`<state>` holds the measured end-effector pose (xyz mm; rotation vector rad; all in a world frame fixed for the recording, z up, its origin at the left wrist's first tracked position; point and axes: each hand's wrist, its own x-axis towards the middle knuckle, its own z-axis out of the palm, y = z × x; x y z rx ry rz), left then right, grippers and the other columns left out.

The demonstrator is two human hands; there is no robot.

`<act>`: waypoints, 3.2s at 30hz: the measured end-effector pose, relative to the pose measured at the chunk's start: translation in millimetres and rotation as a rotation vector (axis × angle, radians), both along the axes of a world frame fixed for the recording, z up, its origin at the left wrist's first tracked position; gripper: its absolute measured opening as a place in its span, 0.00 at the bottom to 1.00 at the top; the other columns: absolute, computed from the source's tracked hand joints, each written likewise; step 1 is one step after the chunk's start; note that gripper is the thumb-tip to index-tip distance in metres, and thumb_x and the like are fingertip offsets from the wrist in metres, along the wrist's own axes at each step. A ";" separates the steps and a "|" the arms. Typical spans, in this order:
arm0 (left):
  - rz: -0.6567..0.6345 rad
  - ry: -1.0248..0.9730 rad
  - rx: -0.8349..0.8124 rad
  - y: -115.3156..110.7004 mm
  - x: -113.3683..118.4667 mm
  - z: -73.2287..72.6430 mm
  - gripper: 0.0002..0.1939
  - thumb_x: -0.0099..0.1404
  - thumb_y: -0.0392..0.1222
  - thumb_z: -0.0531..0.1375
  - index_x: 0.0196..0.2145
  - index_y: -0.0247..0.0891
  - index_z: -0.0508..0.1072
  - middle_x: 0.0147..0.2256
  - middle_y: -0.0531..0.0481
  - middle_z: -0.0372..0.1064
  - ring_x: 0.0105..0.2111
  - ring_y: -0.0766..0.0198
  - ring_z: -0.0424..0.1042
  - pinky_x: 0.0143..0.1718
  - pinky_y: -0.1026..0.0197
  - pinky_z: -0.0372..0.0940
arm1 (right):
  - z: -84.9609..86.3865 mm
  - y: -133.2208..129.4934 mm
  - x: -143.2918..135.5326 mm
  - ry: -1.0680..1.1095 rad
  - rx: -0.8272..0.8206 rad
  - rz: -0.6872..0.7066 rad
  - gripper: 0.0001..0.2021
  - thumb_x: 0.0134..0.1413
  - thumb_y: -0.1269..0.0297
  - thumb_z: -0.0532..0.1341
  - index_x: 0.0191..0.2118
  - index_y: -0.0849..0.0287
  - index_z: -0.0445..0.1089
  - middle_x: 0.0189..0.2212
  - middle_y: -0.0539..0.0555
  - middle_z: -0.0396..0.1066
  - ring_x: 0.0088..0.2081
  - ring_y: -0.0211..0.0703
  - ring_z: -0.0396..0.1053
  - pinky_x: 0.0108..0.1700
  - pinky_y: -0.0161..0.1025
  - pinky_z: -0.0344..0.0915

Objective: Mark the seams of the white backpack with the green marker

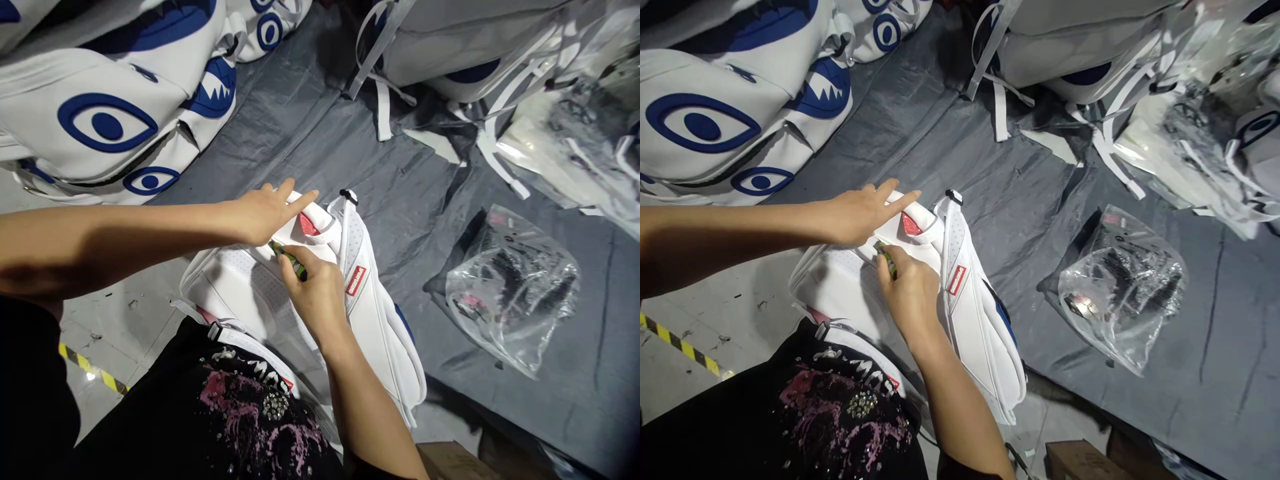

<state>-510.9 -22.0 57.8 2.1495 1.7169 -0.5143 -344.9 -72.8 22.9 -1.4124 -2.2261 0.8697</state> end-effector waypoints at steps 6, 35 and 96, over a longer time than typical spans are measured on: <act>-0.028 0.003 0.018 -0.3 0.1 -0.4 0.57 0.60 0.32 0.60 0.72 0.49 0.26 0.71 0.34 0.35 0.58 0.41 0.63 0.50 0.51 0.67 | 1.7 2.2 3.3 0.015 -0.029 0.040 0.13 0.63 0.62 0.59 0.47 0.55 0.78 0.34 0.54 0.82 0.32 0.44 0.76 0.36 0.39 0.65; -0.025 0.004 0.059 -5.0 -0.4 -1.7 0.54 0.62 0.33 0.60 0.73 0.49 0.29 0.70 0.32 0.37 0.56 0.42 0.64 0.47 0.53 0.68 | 1.5 12.4 2.7 0.007 -0.081 0.130 0.12 0.63 0.64 0.60 0.48 0.56 0.78 0.37 0.55 0.82 0.35 0.45 0.76 0.38 0.40 0.65; -0.027 0.096 0.198 -3.7 -13.9 -21.1 0.45 0.64 0.37 0.50 0.73 0.43 0.31 0.70 0.33 0.38 0.64 0.40 0.60 0.56 0.47 0.65 | -56.5 140.8 363.2 -0.818 -0.185 -0.537 0.33 0.50 0.56 0.70 0.61 0.57 0.65 0.57 0.65 0.67 0.49 0.54 0.73 0.43 0.40 0.67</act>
